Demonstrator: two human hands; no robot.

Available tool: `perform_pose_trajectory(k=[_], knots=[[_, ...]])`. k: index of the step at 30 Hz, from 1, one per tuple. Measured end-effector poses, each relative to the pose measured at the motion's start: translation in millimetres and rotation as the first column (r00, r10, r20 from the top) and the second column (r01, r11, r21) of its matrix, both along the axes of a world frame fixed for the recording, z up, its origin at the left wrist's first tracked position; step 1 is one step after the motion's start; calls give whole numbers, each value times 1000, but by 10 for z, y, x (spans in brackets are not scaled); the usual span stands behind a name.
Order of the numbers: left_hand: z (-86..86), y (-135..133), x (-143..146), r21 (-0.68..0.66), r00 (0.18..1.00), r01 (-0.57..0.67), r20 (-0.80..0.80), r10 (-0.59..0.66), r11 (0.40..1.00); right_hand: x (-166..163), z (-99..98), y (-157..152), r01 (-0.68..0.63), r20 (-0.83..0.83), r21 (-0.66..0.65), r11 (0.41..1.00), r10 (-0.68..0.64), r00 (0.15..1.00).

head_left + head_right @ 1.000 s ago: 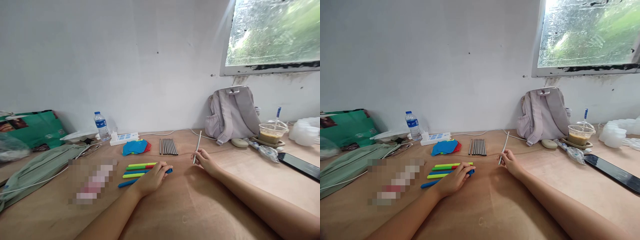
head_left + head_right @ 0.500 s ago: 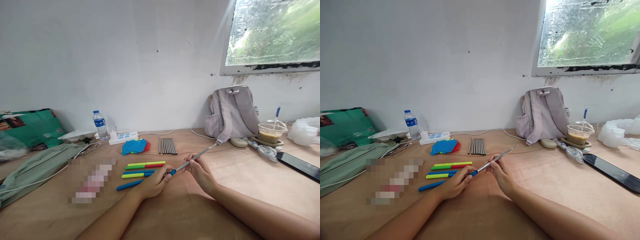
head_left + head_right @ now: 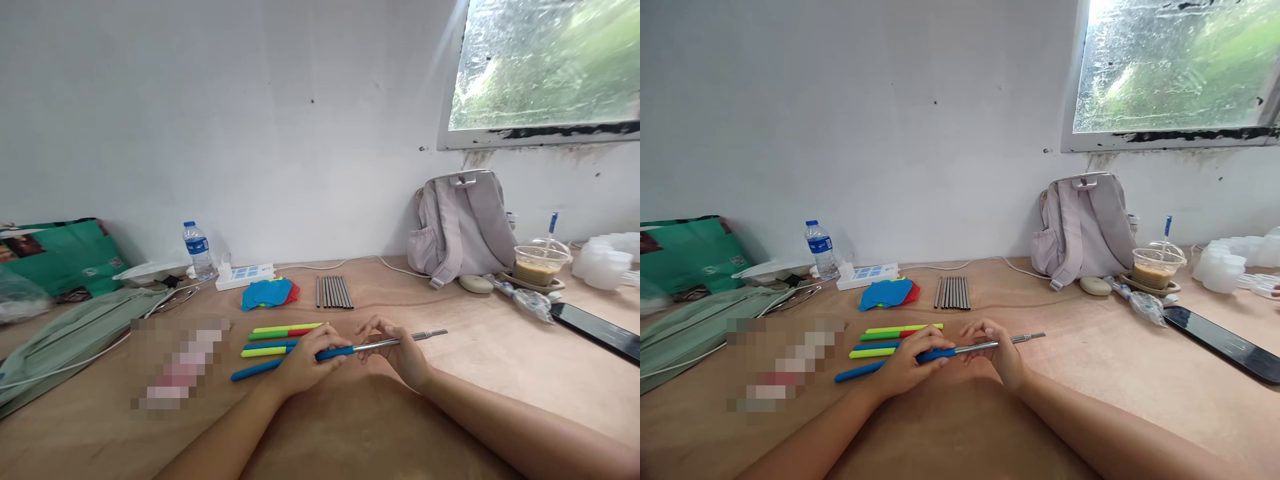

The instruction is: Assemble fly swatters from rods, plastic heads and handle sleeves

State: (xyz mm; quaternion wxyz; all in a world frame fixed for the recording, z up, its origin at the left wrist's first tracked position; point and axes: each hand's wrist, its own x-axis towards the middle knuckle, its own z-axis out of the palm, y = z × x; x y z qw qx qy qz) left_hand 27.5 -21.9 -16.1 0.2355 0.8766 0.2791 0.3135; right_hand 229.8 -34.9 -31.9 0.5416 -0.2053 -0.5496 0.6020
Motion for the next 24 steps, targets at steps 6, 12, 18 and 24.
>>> perform_pose_trajectory(k=[6,12,18,24], knots=[[-58,-154,209,0,993,-54,108,54,999,-129,-109,-23,31,63,-41,999,-28,998],[-18,-180,233,79,992,-46,121,36,996,-161,-69,-34,86,27,97,992,-89,996],[93,155,-210,300,962,-271,45,270,915,173,146,136,398,116,302,866,-448,886],[18,687,-973,353,785,-583,12,620,732,428,280,277,441,338,337,832,-544,768]])
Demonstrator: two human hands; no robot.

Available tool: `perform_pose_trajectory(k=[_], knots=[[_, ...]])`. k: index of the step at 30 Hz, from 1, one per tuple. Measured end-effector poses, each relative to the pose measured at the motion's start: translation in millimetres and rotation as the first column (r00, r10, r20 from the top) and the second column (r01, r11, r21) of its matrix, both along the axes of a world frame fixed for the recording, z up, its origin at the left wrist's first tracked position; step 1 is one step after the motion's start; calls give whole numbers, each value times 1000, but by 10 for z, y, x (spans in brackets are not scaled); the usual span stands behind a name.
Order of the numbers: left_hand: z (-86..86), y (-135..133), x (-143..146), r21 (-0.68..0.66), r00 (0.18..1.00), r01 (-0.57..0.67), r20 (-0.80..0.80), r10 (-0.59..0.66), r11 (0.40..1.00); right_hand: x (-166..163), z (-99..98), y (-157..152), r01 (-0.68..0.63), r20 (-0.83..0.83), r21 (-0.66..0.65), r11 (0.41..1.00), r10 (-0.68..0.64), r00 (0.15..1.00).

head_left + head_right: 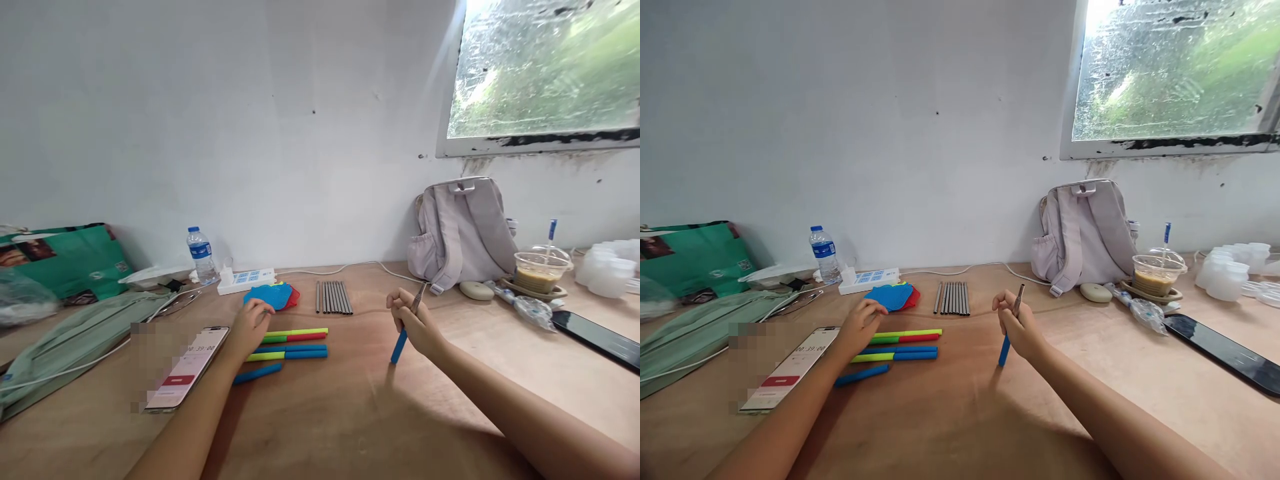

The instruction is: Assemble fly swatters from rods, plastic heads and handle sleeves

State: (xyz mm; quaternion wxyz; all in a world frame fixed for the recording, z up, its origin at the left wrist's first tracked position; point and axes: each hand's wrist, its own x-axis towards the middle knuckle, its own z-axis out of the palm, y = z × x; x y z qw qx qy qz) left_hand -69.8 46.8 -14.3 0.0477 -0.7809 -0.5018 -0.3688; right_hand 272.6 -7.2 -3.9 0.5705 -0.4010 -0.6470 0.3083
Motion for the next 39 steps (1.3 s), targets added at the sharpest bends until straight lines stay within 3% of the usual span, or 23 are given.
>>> perform_pose_trajectory(k=[5,11,16,21,25,29,33,36,39], knots=[[-126,131,-203,-77,983,-143,-124,133,987,-67,5,24,-24,83,-36,999,27,996],[-145,146,-151,-107,977,-171,-149,154,979,-32,-16,64,9,69,-114,993,-1,998],[-106,352,-99,-140,973,-153,-197,124,978,25,-50,115,20,13,-157,987,-18,1000],[-70,540,9,-263,942,-215,-308,130,940,-15,-22,44,180,42,-37,983,-179,983],[-70,579,45,-310,941,-242,-305,145,919,-42,33,-30,153,52,110,982,-160,986],[-83,587,41,-280,945,-189,-311,97,941,-61,118,-54,43,-31,162,986,-38,999],[-73,568,25,-239,947,-169,-309,90,956,-93,241,-75,-38,-311,161,986,87,946],[-30,512,-24,-191,953,-206,-263,152,960,-114,305,-92,-63,-431,135,989,115,895],[51,430,-87,-101,952,-299,-105,289,949,-133,288,-75,-90,-440,73,993,113,891]])
